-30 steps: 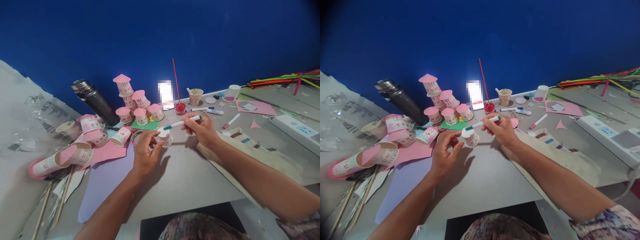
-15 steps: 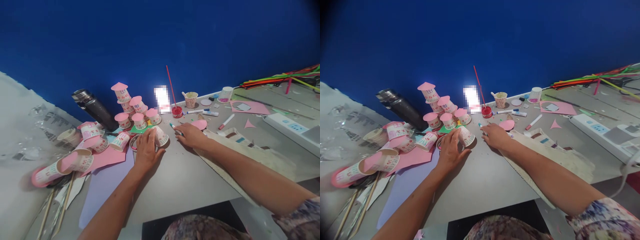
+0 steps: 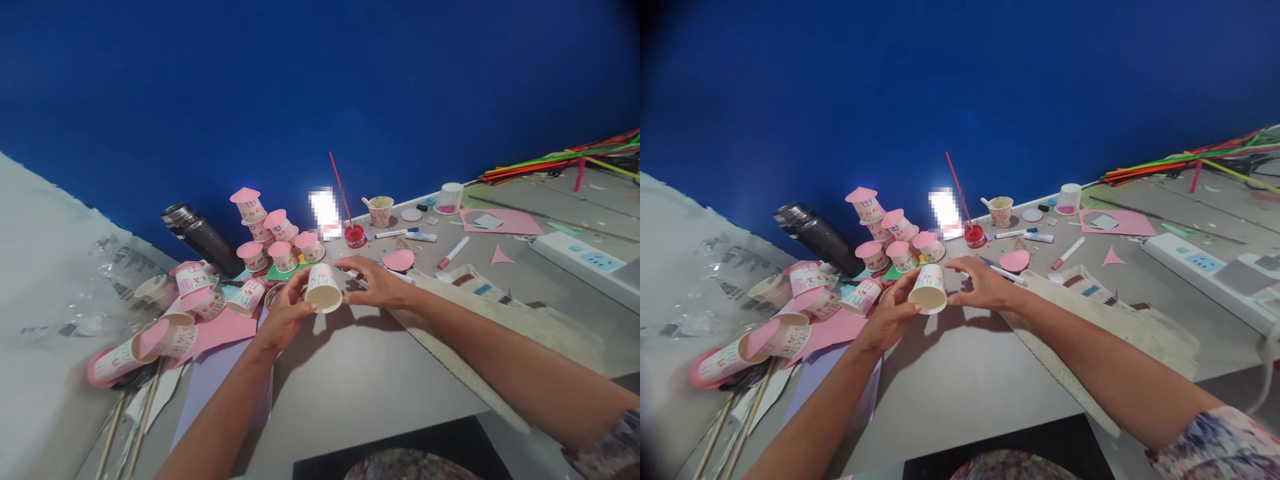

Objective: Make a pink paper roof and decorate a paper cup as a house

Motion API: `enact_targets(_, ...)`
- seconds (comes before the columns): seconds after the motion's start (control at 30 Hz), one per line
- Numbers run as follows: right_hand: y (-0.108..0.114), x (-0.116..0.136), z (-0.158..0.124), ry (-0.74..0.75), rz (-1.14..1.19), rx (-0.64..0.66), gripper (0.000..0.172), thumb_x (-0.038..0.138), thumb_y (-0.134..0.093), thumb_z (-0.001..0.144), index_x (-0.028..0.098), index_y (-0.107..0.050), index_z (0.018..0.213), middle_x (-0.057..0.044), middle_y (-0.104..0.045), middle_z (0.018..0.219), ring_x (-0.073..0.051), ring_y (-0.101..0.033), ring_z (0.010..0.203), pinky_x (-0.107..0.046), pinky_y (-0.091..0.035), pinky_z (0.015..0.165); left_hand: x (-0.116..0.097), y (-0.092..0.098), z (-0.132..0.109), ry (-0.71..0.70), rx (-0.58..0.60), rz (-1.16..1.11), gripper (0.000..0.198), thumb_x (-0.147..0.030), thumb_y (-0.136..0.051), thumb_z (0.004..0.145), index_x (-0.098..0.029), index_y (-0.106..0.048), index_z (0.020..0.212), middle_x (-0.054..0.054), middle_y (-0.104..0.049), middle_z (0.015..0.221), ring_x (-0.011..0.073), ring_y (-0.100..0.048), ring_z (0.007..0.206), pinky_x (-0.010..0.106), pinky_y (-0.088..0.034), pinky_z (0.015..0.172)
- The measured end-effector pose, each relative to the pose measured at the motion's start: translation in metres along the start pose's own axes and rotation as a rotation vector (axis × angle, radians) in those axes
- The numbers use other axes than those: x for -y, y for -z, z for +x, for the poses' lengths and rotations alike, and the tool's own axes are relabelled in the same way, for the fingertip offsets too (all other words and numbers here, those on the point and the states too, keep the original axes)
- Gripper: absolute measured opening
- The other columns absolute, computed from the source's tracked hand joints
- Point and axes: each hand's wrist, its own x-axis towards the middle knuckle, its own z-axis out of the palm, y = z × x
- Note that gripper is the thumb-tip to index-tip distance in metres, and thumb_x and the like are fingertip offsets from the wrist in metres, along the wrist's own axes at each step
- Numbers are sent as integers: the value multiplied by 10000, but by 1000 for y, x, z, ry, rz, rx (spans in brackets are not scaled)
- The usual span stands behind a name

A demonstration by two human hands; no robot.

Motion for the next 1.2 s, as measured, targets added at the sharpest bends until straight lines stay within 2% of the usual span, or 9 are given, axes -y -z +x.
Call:
enact_targets(0.1, 5, 3, -2, 41, 243, 74, 863, 474, -822, 807, 259, -476, 1569, -159, -487, 1605, -326, -511, 1435, -468, -541, 1056, 6, -2, -2, -27, 34, -41, 838, -324, -883, 619, -250, -594, 1403, 139, -583, 1516, 319, -626, 1287, 378, -571, 957)
enact_targets(0.17, 8, 4, -3, 25, 280, 74, 857, 438, -825, 795, 256, -487, 1562, -156, -485, 1609, -315, -516, 1434, -456, -542, 1056, 11, 0, -2, -42, 34, -23, 861, -370, -904, 627, -258, -585, 1418, 146, -568, 1539, 331, -612, 1316, 408, -570, 989)
enact_targets(0.27, 17, 2, -1, -71, 234, -135, 609, 380, -754, 846, 225, -623, 1420, -144, -618, 1478, -269, -654, 1242, -402, -587, 933, 15, 9, -2, -73, 8, 29, 844, -408, -909, 656, -244, -574, 1413, 161, -577, 1521, 333, -618, 1317, 430, -574, 1009)
enact_targets(0.37, 31, -11, 3, -236, 83, -449, 290, 380, -651, 900, 190, -753, 1095, -98, -777, 1117, -207, -714, 894, -341, -570, 764, 18, 18, -3, -131, -82, 155, 812, -381, -883, 702, -222, -540, 1420, 170, -586, 1485, 334, -617, 1322, 454, -567, 1036)
enact_targets(0.47, 43, -25, 4, -354, -42, -561, 265, 408, -598, 909, 184, -740, 905, -58, -774, 864, -191, -685, 765, -319, -532, 726, 24, 20, -5, -250, -236, 468, 755, -308, -831, 741, -243, -532, 1432, 144, -558, 1484, 329, -577, 1358, 497, -534, 1094)
enact_targets(0.73, 56, -25, 0, -490, -282, -374, 156, 337, -683, 808, 232, -735, 705, -17, -738, 680, -185, -602, 639, -301, -361, 609, 40, 12, -10, -617, -249, 1044, 692, -146, -655, 881, -278, -434, 1523, 139, -551, 1433, 316, -563, 1362, 518, -529, 1120)
enact_targets(0.97, 98, -46, -3, -742, -472, -535, 333, 383, -483, 953, 193, -756, 935, -75, -801, 886, -210, -670, 744, -295, -412, 624, 47, 10, -12, -671, -169, 1097, 705, -145, -603, 917, -288, -380, 1570, 142, -536, 1460, 332, -577, 1366, 514, -555, 1102)
enact_targets(1.07, 112, -61, -9, -868, -502, -468, 317, 389, -535, 932, 186, -758, 836, -89, -783, 802, -217, -676, 711, -295, -415, 601, 48, 10, -11, -677, -156, 1095, 716, -156, -608, 918, -296, -376, 1580, 146, -542, 1468, 345, -584, 1362, 534, -567, 1088)
enact_targets(1.2, 126, -77, -19, -987, -498, -315, 173, 272, -744, 755, 194, -688, 611, -86, -728, 669, -239, -697, 731, -306, -455, 659, 47, 11, -10, -677, -147, 1083, 749, -165, -636, 897, -303, -376, 1586, 145, -567, 1432, 352, -611, 1322, 545, -588, 1056)
